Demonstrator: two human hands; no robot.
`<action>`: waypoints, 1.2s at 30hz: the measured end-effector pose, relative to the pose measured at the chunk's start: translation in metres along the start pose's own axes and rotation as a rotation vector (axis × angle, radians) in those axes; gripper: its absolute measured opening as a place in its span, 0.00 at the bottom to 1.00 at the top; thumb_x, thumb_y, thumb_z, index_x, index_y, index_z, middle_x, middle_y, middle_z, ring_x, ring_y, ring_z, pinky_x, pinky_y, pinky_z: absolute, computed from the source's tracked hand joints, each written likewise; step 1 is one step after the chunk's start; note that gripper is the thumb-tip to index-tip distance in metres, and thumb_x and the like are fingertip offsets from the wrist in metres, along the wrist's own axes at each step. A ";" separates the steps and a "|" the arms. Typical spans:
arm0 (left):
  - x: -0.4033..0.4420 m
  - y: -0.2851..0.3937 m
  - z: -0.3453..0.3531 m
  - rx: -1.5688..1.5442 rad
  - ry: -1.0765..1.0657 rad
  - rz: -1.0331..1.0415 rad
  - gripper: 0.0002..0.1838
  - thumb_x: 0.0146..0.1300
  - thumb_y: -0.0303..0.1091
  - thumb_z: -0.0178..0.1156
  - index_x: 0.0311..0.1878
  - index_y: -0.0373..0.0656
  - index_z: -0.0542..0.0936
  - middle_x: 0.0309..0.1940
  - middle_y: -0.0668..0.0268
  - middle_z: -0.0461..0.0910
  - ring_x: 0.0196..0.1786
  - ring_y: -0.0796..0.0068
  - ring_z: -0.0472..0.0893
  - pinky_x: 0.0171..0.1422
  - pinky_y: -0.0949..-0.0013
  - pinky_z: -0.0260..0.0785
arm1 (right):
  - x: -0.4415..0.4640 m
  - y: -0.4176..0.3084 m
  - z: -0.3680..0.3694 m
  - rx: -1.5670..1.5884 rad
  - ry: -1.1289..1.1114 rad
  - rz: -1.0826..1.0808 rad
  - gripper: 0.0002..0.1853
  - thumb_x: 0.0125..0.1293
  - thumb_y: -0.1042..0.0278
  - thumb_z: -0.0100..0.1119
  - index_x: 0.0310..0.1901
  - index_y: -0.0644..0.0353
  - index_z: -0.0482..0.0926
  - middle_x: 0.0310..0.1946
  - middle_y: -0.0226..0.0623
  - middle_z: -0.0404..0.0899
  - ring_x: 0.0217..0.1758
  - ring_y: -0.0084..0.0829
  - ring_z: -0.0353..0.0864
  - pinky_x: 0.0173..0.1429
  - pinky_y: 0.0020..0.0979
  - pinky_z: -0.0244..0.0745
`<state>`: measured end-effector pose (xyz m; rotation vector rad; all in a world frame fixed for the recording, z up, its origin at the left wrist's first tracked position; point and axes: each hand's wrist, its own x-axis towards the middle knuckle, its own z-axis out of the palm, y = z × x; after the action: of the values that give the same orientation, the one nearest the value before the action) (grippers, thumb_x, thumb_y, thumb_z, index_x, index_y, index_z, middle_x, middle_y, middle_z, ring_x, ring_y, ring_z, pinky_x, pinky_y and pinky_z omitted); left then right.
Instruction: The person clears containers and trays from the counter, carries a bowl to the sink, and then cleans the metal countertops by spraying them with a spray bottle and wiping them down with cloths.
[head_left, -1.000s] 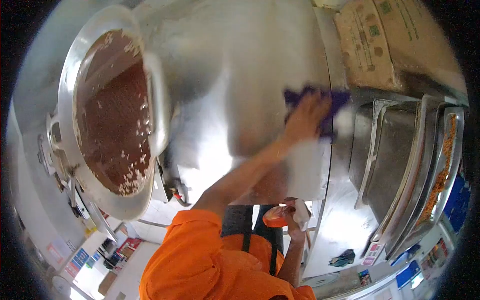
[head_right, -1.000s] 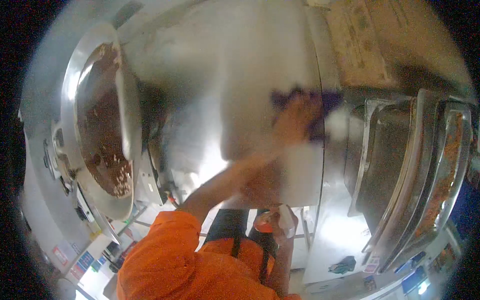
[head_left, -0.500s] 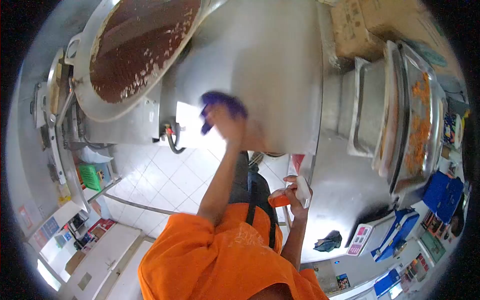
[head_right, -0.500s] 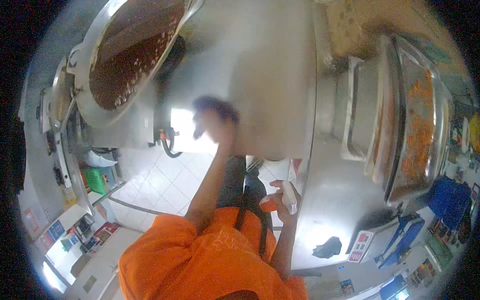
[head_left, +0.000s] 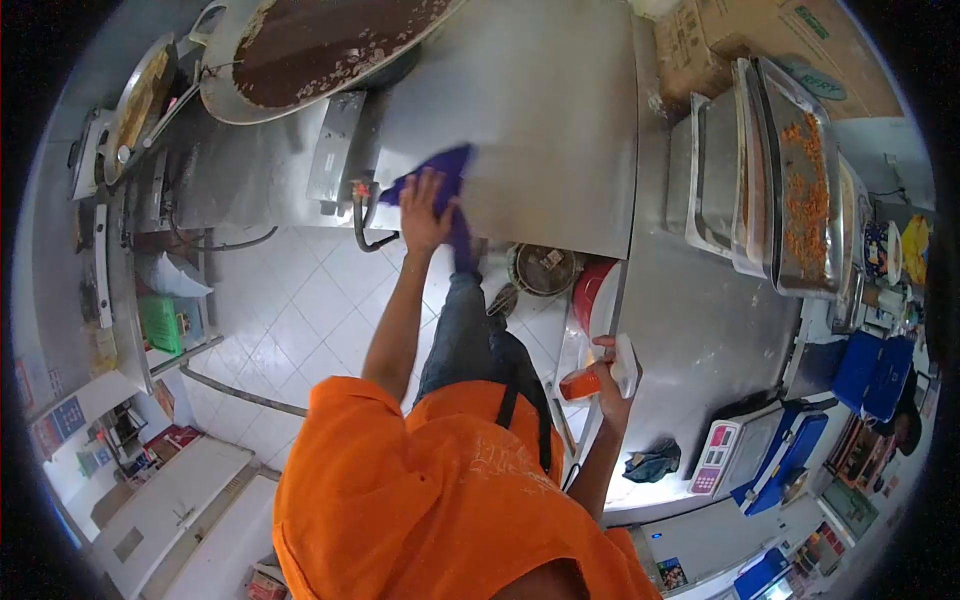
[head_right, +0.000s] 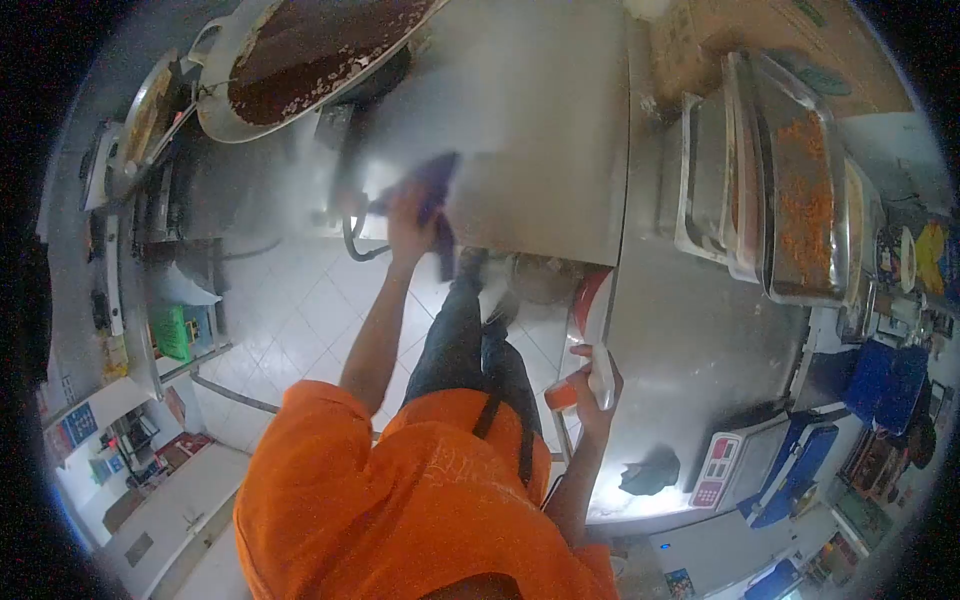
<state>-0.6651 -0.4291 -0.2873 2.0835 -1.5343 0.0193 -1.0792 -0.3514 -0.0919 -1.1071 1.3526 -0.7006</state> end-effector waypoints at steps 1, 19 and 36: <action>-0.008 0.003 0.011 0.060 0.118 -0.076 0.32 0.60 0.45 0.62 0.68 0.47 0.72 0.70 0.56 0.68 0.73 0.43 0.61 0.76 0.46 0.50 | -0.005 0.000 0.000 -0.024 0.014 0.009 0.18 0.53 0.82 0.55 0.47 0.63 0.80 0.34 0.29 0.78 0.29 0.17 0.73 0.38 0.21 0.71; -0.097 -0.134 -0.272 -1.857 0.438 -0.936 0.35 0.70 0.60 0.52 0.66 0.39 0.68 0.57 0.58 0.78 0.58 0.60 0.79 0.64 0.53 0.71 | 0.048 -0.050 0.312 -0.258 -0.660 -0.318 0.21 0.51 0.81 0.54 0.48 0.55 0.82 0.29 0.28 0.80 0.28 0.21 0.75 0.35 0.26 0.71; 0.016 -0.542 -0.265 0.130 -0.093 -0.303 0.36 0.53 0.29 0.59 0.69 0.58 0.69 0.74 0.69 0.63 0.73 0.48 0.64 0.78 0.45 0.50 | 0.078 -0.071 0.705 -0.477 -0.480 -0.374 0.17 0.53 0.82 0.55 0.46 0.60 0.79 0.38 0.36 0.83 0.39 0.28 0.82 0.47 0.29 0.74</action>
<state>-0.0988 -0.2203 -0.2822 2.4322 -1.2822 -0.0923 -0.3702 -0.2998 -0.1476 -1.8097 0.9211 -0.3359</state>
